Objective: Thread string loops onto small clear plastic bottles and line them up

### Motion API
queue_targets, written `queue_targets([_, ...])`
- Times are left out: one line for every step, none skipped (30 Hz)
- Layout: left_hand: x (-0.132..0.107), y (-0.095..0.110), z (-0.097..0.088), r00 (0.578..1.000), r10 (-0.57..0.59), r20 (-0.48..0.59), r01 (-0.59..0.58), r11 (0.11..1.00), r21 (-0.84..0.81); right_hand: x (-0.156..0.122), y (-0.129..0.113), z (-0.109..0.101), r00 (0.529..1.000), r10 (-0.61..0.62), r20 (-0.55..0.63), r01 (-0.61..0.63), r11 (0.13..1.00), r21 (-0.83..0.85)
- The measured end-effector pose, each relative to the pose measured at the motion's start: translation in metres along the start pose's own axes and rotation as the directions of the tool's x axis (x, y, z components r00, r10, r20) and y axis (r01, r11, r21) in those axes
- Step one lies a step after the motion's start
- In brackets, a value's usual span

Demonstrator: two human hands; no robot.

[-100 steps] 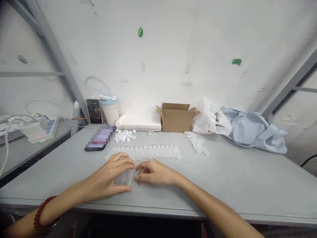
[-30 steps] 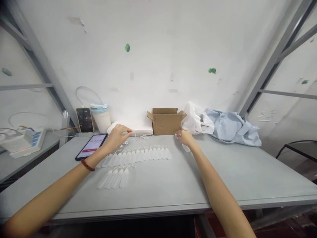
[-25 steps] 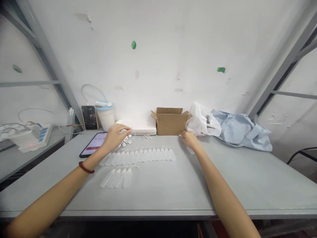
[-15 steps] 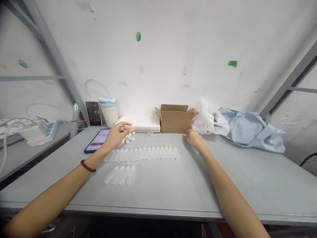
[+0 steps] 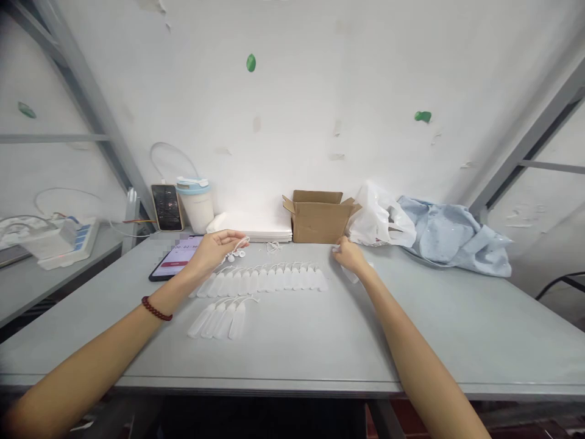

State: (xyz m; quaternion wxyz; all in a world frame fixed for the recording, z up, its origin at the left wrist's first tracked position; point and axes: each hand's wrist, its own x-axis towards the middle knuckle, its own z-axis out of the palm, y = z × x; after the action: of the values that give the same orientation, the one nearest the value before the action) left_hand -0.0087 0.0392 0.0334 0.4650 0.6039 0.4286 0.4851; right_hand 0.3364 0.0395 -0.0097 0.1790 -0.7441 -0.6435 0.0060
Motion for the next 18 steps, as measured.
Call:
queue_targets([0.000,-0.001,0.000,1.000,0.001,0.008,-0.001,1.000,0.005,-0.001,-0.001,0.000,1.000,0.002,0.001,-0.002,1.000,0.013])
queue_targets([0.000,-0.001,0.001,1.000,-0.001,0.015,0.000,1.000,0.012,-0.002,-0.003,0.001,1.000,0.002,0.000,-0.002,1.000,0.028])
queue_targets([0.000,-0.002,0.001,1.000,-0.005,0.019,0.005,1.000,0.018,-0.002,-0.004,0.001,1.000,0.003,-0.002,-0.003,0.999,0.042])
queue_targets([0.001,-0.002,0.001,1.000,-0.013,0.020,0.012,1.000,0.024,-0.003,-0.006,0.001,1.000,0.007,-0.005,-0.007,0.998,0.055])
queue_targets([0.001,-0.001,0.002,1.000,-0.022,0.021,0.021,0.999,0.027,-0.004,-0.007,0.001,1.000,0.014,-0.010,-0.013,0.998,0.067])
queue_targets([0.001,-0.001,0.002,0.999,-0.031,0.019,0.030,0.999,0.027,-0.004,-0.008,0.000,1.000,0.023,-0.017,-0.022,0.997,0.078])
queue_targets([0.000,0.000,0.002,0.999,-0.038,0.018,0.037,0.999,0.023,-0.005,-0.010,0.000,0.999,0.032,-0.023,-0.030,0.996,0.089])
queue_targets([0.000,0.000,0.003,0.999,-0.041,0.017,0.041,0.999,0.017,-0.005,-0.011,-0.001,0.999,0.040,-0.030,-0.037,0.994,0.100])
queue_targets([-0.001,0.001,0.003,0.999,-0.042,0.019,0.042,0.999,0.010,-0.006,-0.012,-0.002,0.998,0.044,-0.038,-0.039,0.993,0.112])
queue_targets([-0.001,0.002,0.004,0.999,-0.039,0.023,0.039,0.999,0.005,-0.006,-0.013,-0.003,0.998,0.043,-0.047,-0.037,0.992,0.125])
queue_targets([-0.002,0.002,0.004,0.999,-0.035,0.029,0.035,0.999,0.003,-0.007,-0.015,-0.005,0.998,0.037,-0.059,-0.029,0.990,0.136])
queue_targets([-0.003,0.003,0.005,0.999,-0.033,0.035,0.033,0.999,0.004,-0.008,-0.017,-0.006,0.997,0.028,-0.074,-0.017,0.989,0.146])
queue_targets([-0.004,0.003,0.006,0.999,-0.033,0.043,0.032,0.999,0.008,-0.010,-0.019,-0.008,0.996,0.015,-0.093,-0.001,0.988,0.155])
queue_targets([-0.005,0.003,0.007,0.998,-0.033,0.051,0.033,0.999,0.014,-0.013,-0.023,-0.009,0.994,0.000,-0.114,0.018,0.986,0.163])
queue_targets([-0.006,0.004,0.008,0.998,-0.034,0.061,0.033,0.999,0.021,-0.016,-0.028,-0.011,0.991,-0.017,-0.134,0.039,0.985,0.168])
queue_targets([-0.008,0.004,0.009,0.997,-0.035,0.072,0.033,0.999,0.027,-0.020,-0.034,-0.012,0.986,-0.043,-0.159,0.072,0.981,0.179])
queue_targets([-0.009,0.005,0.011,0.996,-0.037,0.086,0.035,0.999,0.029,-0.026,-0.042,-0.013,0.980,-0.076,-0.182,0.111,0.975,0.195])
queue_targets([-0.011,0.006,0.012,0.994,-0.040,0.101,0.037,0.999,0.027,-0.032,-0.051,-0.014,0.972,-0.115,-0.206,0.160,0.964,0.214])
